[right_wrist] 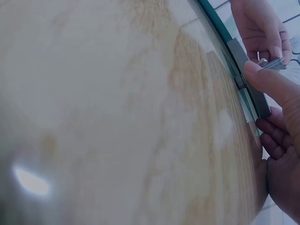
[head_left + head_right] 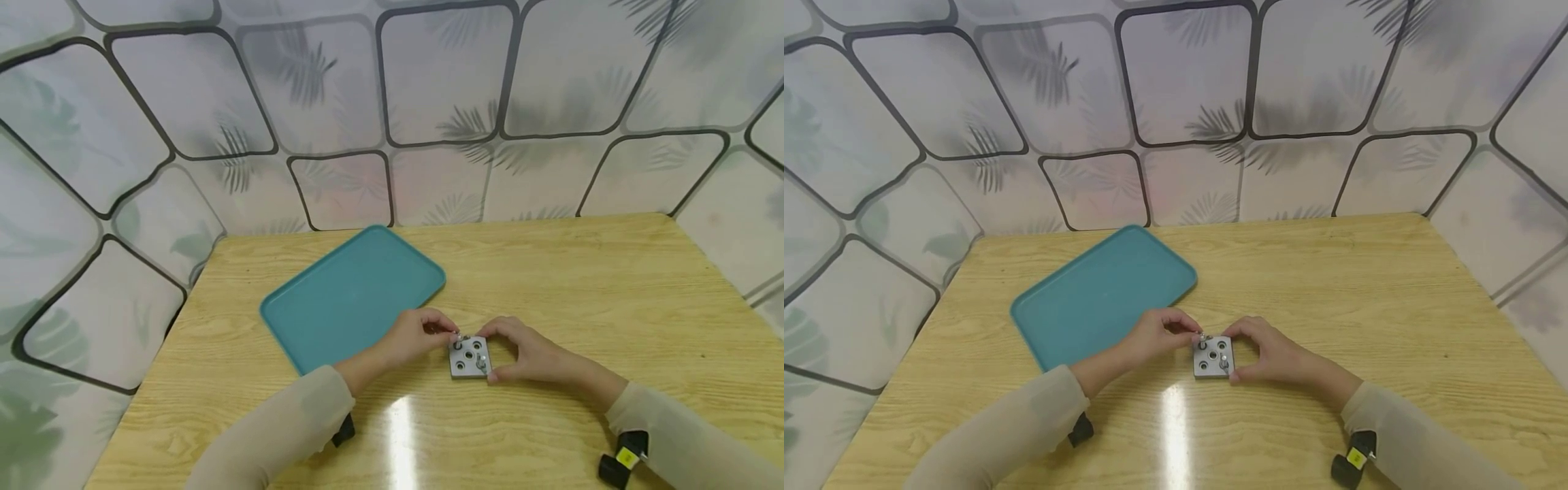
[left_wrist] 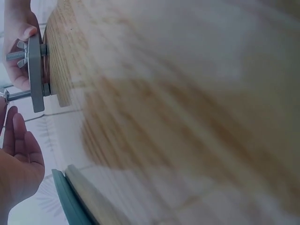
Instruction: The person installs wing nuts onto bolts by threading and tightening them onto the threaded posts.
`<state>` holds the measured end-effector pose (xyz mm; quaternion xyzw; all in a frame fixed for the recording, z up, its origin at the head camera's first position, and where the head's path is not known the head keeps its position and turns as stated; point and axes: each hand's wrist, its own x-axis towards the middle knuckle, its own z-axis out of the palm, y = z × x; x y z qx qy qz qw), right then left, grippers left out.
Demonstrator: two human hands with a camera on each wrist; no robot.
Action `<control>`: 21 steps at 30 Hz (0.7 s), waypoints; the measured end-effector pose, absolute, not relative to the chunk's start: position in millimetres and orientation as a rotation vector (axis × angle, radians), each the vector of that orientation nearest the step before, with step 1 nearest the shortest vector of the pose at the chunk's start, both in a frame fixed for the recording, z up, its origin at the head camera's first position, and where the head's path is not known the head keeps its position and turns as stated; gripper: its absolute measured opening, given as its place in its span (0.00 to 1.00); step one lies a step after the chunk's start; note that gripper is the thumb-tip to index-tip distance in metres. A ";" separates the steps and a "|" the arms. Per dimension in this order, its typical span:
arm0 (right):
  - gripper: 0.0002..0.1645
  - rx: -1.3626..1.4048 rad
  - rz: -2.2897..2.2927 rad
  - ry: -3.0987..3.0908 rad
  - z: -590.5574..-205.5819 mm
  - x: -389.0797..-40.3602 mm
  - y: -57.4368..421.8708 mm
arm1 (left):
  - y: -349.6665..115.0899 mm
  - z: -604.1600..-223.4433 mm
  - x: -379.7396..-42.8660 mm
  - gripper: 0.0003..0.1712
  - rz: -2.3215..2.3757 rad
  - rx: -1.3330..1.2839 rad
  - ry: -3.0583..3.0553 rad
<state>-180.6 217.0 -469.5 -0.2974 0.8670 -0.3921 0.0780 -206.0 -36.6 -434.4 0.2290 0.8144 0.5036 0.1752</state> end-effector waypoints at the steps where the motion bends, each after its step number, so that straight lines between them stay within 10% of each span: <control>1: 0.33 -0.888 -1.174 2.596 -469.6 -180.9 217.2 | -36.4 -434.1 -206.5 0.06 1.419 0.650 2.310; 21: 0.33 -0.919 -1.181 2.601 -470.3 -180.6 216.9 | -31.5 -436.5 -216.4 0.08 1.391 0.639 2.145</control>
